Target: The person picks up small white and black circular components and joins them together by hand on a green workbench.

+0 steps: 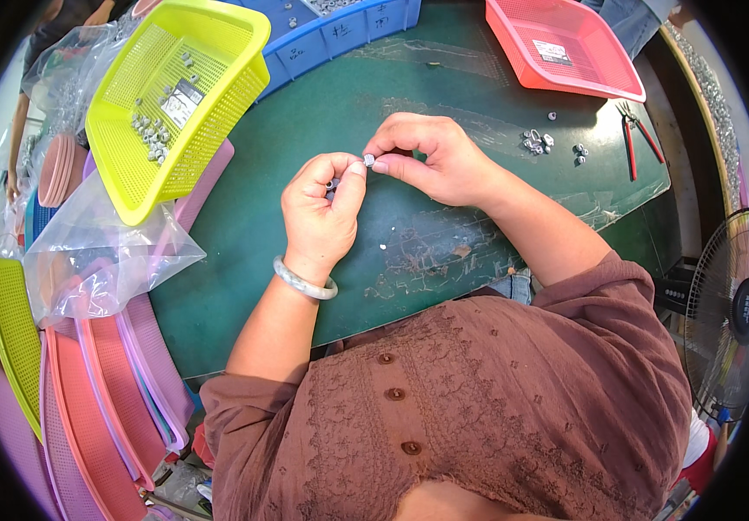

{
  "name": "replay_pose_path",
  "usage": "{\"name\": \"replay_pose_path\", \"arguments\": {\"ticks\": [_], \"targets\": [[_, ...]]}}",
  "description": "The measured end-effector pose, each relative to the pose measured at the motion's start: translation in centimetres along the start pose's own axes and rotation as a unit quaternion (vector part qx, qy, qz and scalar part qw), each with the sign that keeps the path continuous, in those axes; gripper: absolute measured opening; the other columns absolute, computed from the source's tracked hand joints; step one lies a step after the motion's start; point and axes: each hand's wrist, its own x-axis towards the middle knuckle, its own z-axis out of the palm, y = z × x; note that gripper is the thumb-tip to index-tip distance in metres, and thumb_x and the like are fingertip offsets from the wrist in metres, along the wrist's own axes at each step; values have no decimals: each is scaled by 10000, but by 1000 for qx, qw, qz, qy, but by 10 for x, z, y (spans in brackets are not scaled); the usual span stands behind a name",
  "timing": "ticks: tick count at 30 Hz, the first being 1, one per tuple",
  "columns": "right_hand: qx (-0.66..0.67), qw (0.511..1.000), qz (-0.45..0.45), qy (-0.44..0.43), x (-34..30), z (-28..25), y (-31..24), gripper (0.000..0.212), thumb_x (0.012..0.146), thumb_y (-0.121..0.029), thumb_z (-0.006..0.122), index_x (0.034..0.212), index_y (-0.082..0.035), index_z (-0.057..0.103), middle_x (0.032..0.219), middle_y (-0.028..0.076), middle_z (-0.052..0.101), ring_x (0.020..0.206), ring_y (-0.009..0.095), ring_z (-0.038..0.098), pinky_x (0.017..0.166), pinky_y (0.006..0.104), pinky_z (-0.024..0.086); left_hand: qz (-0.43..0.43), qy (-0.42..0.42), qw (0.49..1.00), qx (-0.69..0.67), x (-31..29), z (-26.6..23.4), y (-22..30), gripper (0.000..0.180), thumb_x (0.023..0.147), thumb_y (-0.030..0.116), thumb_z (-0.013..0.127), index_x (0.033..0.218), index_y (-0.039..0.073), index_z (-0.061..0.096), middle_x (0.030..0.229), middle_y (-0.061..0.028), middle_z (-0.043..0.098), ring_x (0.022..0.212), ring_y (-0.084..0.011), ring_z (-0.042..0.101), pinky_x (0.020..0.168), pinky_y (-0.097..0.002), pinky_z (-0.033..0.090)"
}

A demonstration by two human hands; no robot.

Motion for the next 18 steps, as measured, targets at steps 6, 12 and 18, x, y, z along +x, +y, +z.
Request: {"name": "replay_pose_path", "arguments": {"ticks": [6,12,18], "targets": [[4,1000,1,2,0,0,0,94,756,-36,619,842,0,606,762,78,573,668,167,559,588,266,445,-5,-6,1000,7,0,-1,1,79,852,68,548,807,20,590,666,78,477,559,11,360,488,-140,278],[-4,1000,11,-11,0,-2,-4,104,753,-3,610,857,-4,604,803,65,589,719,161,570,626,261,449,-15,-4,1000,8,-1,0,2,97,859,89,543,802,25,588,656,75,481,537,11,364,463,-142,280],[-8,1000,2,-8,0,-1,-3,106,751,-3,612,856,-6,606,798,68,591,715,168,572,624,262,450,-19,-7,1000,-10,0,0,2,103,863,95,537,800,27,584,649,73,480,528,11,366,454,-141,280]]}}
